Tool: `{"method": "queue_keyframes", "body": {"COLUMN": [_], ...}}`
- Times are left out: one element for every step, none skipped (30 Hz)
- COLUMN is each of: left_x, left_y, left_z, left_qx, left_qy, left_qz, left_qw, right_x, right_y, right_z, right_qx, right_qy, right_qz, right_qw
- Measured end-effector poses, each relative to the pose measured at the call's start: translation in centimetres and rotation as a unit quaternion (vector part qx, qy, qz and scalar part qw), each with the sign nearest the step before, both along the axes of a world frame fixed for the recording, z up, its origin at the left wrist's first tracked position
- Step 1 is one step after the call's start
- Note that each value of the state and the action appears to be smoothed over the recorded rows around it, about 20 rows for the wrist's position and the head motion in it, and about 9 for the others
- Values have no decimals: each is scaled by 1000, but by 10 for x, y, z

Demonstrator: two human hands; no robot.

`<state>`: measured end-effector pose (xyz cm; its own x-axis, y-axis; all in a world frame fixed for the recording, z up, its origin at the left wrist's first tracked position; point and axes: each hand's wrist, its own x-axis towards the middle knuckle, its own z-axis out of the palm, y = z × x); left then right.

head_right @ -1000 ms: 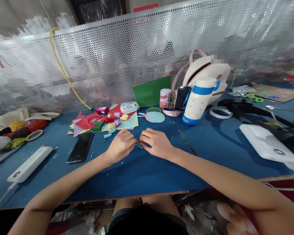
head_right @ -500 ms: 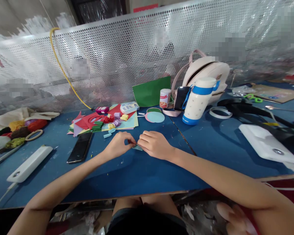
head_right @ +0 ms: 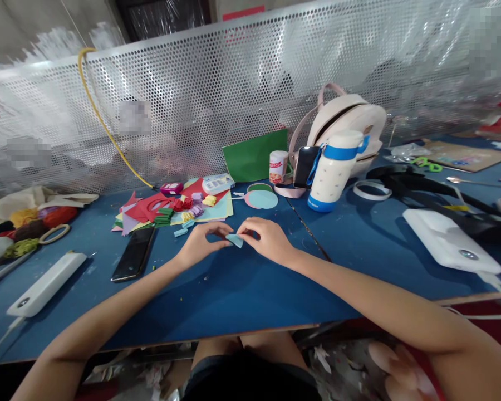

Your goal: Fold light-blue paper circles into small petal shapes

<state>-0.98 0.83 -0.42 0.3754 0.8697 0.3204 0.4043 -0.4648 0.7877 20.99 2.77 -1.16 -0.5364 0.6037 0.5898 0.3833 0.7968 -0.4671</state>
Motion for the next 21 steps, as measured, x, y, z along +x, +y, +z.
{"method": "queue_keyframes", "body": {"left_x": [0,1,2,2,3,3,3,3,3,3,2,2,2,1,1,0,-1,-2,-4,-5,-6], "left_y": [0,0,-1,-2,-3,-3,-4,-3,-3,-2,-1,0,1,2,3,5,6,8,10,12,14], "left_z": [-3,-6,-8,-11,-13,-15,-17,-18,-20,-21,-22,-23,-23,-23,-23,-23,-24,-25,-26,-27,-29], "left_qx": [-23,-38,-49,-57,-63,-67,-70,-72,-72,-73,-73,-73,-72,-71,-70,-69,-66,-62,-56,-49,-42], "left_qy": [-31,-55,-74,-90,-102,-113,-123,-133,-143,-152,-160,-168,-176,-184,-192,-202,-212,-222,-233,-244,-252], "left_qz": [-6,-9,-7,-3,3,8,12,15,15,16,17,20,23,27,30,35,40,46,56,67,79], "left_qw": [999,998,996,994,993,991,990,988,987,986,984,983,981,980,978,976,974,972,969,966,963], "right_x": [0,0,0,-1,-1,-1,-1,-1,-1,0,0,0,1,2,3,4,5,7,8,10,11], "right_y": [0,-1,-1,-1,-1,-1,-1,0,1,2,3,5,6,7,9,10,12,15,18,20,23], "right_z": [0,1,1,1,1,1,1,0,0,-1,-1,-2,-2,-2,-2,-1,-1,-1,-1,-1,-2], "right_qx": [-11,-21,-28,-33,-39,-43,-46,-49,-51,-54,-57,-58,-58,-57,-53,-47,-39,-31,-23,-19,-21], "right_qy": [8,13,16,18,20,23,27,30,33,34,33,29,24,17,9,1,-6,-13,-18,-21,-21], "right_qz": [3,7,12,16,20,24,27,30,33,36,38,39,38,34,27,17,5,-8,-21,-31,-40], "right_qw": [1000,1000,999,999,999,999,998,998,998,997,997,997,997,998,998,999,999,999,999,999,999]}}
